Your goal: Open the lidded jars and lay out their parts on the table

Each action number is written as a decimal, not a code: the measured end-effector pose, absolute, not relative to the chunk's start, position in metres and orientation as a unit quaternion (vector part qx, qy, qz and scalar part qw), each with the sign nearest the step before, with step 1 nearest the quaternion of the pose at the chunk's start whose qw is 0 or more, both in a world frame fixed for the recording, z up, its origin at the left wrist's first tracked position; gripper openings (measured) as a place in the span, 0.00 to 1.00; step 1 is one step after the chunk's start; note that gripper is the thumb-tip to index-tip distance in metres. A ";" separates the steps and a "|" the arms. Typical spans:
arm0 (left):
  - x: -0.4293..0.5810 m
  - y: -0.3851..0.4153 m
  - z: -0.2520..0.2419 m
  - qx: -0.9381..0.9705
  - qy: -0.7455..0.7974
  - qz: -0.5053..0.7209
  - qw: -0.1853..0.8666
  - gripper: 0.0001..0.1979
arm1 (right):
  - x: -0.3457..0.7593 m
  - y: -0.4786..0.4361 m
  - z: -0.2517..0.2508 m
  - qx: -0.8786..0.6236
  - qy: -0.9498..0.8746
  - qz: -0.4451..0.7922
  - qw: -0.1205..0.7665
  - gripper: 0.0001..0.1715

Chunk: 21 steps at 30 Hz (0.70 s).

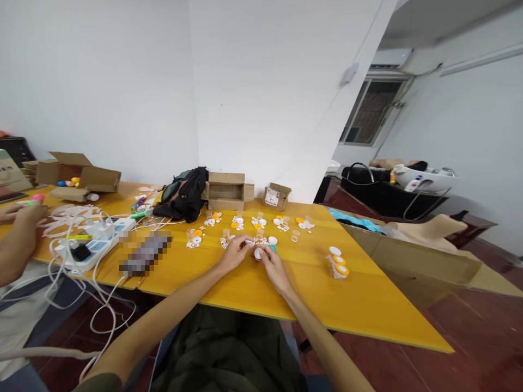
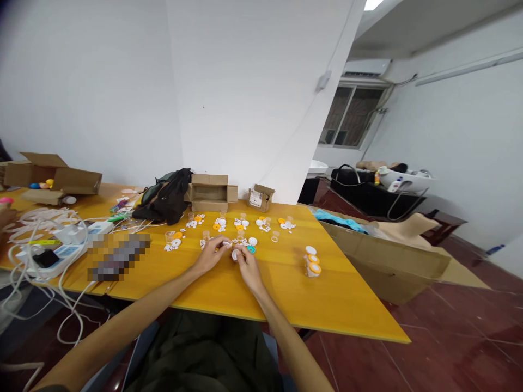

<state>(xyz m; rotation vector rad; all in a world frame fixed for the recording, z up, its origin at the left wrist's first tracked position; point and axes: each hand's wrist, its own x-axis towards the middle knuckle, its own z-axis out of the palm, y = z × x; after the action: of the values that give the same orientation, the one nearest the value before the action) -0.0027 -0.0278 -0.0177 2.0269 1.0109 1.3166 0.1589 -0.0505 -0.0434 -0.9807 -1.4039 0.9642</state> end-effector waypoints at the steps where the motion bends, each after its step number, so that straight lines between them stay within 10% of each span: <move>1: -0.003 -0.028 -0.018 0.747 0.370 0.488 0.257 0.09 | 0.159 -0.051 -0.042 -0.416 -0.612 0.389 0.549 0.23; 21: -0.003 -0.029 -0.018 0.728 0.362 0.503 0.294 0.08 | 0.155 -0.053 -0.044 -0.436 -0.644 0.360 0.516 0.15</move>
<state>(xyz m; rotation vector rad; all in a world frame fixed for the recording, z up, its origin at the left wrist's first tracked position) -0.0033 -0.0288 -0.0175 1.9377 0.9628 1.3397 0.1547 -0.0534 -0.0444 -1.0464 -1.5455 0.8652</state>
